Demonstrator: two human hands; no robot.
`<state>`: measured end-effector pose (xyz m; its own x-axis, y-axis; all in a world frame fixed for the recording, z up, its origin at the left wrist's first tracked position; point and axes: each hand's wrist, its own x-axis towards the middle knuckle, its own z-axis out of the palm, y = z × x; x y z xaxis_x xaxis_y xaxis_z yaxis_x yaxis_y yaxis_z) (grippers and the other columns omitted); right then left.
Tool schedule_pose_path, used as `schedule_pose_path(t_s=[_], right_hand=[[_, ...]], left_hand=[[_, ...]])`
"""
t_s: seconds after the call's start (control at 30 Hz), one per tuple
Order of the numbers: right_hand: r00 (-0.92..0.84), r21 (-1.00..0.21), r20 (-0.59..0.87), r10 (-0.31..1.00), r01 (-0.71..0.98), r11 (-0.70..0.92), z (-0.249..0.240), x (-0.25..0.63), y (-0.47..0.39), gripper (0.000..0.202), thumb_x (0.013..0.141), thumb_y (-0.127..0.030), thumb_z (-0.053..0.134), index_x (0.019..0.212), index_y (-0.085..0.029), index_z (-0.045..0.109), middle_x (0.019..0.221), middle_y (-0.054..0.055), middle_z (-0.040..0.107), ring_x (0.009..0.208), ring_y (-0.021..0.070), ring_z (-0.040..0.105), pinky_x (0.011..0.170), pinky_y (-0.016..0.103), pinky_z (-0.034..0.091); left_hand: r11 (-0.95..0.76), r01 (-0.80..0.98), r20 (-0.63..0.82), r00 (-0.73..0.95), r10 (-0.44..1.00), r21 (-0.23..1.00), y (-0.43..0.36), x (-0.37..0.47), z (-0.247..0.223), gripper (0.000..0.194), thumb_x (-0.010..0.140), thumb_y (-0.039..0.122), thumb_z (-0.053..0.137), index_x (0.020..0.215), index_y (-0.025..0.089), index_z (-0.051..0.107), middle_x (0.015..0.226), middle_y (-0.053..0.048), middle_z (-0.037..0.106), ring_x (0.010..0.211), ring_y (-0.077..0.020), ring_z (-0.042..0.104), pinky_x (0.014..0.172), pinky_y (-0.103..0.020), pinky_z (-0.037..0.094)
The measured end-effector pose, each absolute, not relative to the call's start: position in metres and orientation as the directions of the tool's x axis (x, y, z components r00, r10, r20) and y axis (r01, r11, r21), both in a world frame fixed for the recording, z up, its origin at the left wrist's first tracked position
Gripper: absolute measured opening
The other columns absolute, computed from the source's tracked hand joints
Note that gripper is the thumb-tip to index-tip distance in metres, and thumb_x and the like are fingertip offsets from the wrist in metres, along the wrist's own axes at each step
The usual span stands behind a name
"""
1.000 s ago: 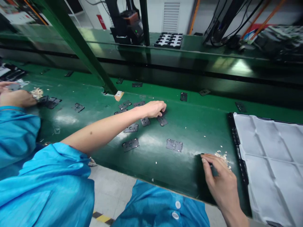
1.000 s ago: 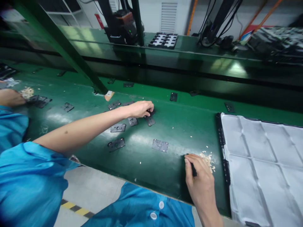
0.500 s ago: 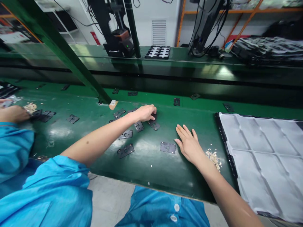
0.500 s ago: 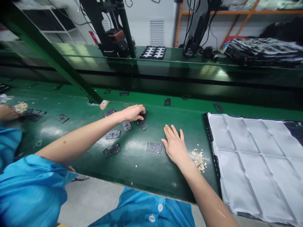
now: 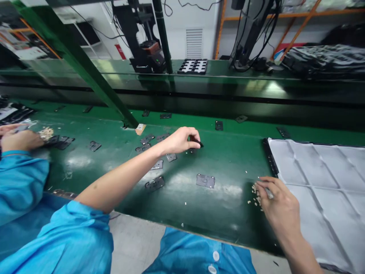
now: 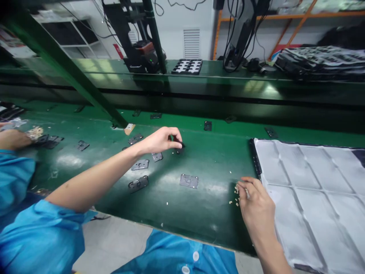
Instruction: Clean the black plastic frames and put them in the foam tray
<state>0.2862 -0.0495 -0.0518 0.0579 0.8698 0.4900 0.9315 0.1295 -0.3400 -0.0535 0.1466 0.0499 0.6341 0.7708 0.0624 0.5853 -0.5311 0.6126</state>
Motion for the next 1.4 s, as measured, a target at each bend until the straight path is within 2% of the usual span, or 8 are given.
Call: schedule_pose_path(t_s=[0.1,0.17,0.3,0.47,0.63,0.8,1.0,1.4], right_hand=[[0.149,-0.460,0.481,0.864,0.882,0.104,-0.032,0.271,-0.053,0.021,0.103,-0.038,0.059,0.092,-0.022,0.068,0.100,0.009,0.073,0.086,0.0257,0.073,0.077,0.040,0.056],[0.211,-0.614,0.405,0.890,0.783,0.094,-0.018,0.253,-0.057,0.020,0.102,-0.039,0.061,0.100,-0.022,0.069,0.102,0.009,0.073,0.086,0.0245,0.072,0.079,0.039,0.057],[0.029,-0.971,-0.050,0.998,0.233,-0.056,0.012,0.209,-0.075,0.031,0.105,-0.047,0.060,0.120,-0.021,0.067,0.100,0.008,0.075,0.081,0.0200,0.073,0.076,0.034,0.061],[-0.178,-0.975,-0.153,0.972,-0.133,-0.178,0.027,0.176,-0.095,0.026,0.105,-0.045,0.064,0.107,-0.019,0.066,0.085,0.003,0.071,0.075,0.0149,0.068,0.073,0.026,0.058],[-0.089,-0.992,-0.122,0.989,0.036,-0.119,0.023,0.184,-0.104,0.025,0.108,-0.041,0.058,0.098,-0.020,0.065,0.078,0.001,0.071,0.071,0.0156,0.069,0.070,0.026,0.056],[-0.085,-0.921,0.029,0.996,0.385,0.060,0.027,0.188,-0.106,0.020,0.108,-0.032,0.056,0.093,-0.022,0.065,0.071,-0.003,0.063,0.064,0.0138,0.063,0.062,0.024,0.047],[-0.099,-0.842,0.179,0.979,0.500,0.204,0.027,0.183,-0.109,0.012,0.107,-0.024,0.056,0.097,-0.025,0.063,0.077,-0.004,0.061,0.064,0.0125,0.058,0.061,0.023,0.045],[-0.168,-0.849,0.176,0.970,0.473,0.236,0.025,0.184,-0.109,0.014,0.108,-0.022,0.050,0.097,-0.024,0.059,0.077,-0.002,0.059,0.063,0.0142,0.058,0.059,0.025,0.045]], left_hand=[[-0.692,0.290,0.368,0.679,0.636,0.661,0.095,-0.041,0.064,0.008,0.091,0.018,0.079,0.084,0.017,0.074,0.094,-0.004,0.069,0.087,-0.0167,0.067,0.079,-0.029,0.053],[-0.817,0.151,0.557,0.662,0.502,0.557,0.060,-0.033,0.064,0.008,0.095,0.012,0.072,0.090,0.017,0.075,0.095,-0.006,0.069,0.090,-0.0179,0.065,0.081,-0.032,0.055],[-0.930,0.152,0.743,0.563,0.361,0.336,0.006,-0.016,0.043,0.013,0.100,0.007,0.062,0.101,0.014,0.072,0.097,-0.009,0.071,0.095,-0.0210,0.064,0.079,-0.035,0.059],[-0.922,0.223,0.759,0.524,0.387,0.317,-0.028,-0.008,0.018,0.016,0.104,0.012,0.057,0.113,0.014,0.070,0.099,-0.011,0.071,0.098,-0.0234,0.065,0.079,-0.037,0.063],[-0.747,0.273,0.484,0.618,0.619,0.606,-0.047,-0.028,0.030,0.050,0.095,0.010,0.065,0.142,0.024,0.058,0.141,-0.018,0.056,0.136,-0.0334,0.053,0.108,-0.054,0.054],[-0.259,0.160,0.159,0.465,0.871,0.953,-0.051,-0.023,0.037,0.044,0.104,0.025,0.058,0.147,0.024,0.052,0.130,-0.013,0.061,0.113,-0.0241,0.063,0.096,-0.038,0.056],[-0.016,0.156,-0.075,0.558,0.827,0.988,-0.047,-0.006,0.036,0.031,0.113,0.031,0.036,0.111,0.018,0.064,0.088,-0.003,0.062,0.075,-0.0150,0.056,0.072,-0.029,0.046],[0.005,0.030,-0.020,0.525,0.851,1.000,-0.051,0.001,0.026,0.033,0.110,0.029,0.034,0.097,0.018,0.062,0.093,-0.005,0.061,0.081,-0.0176,0.056,0.072,-0.029,0.045]])
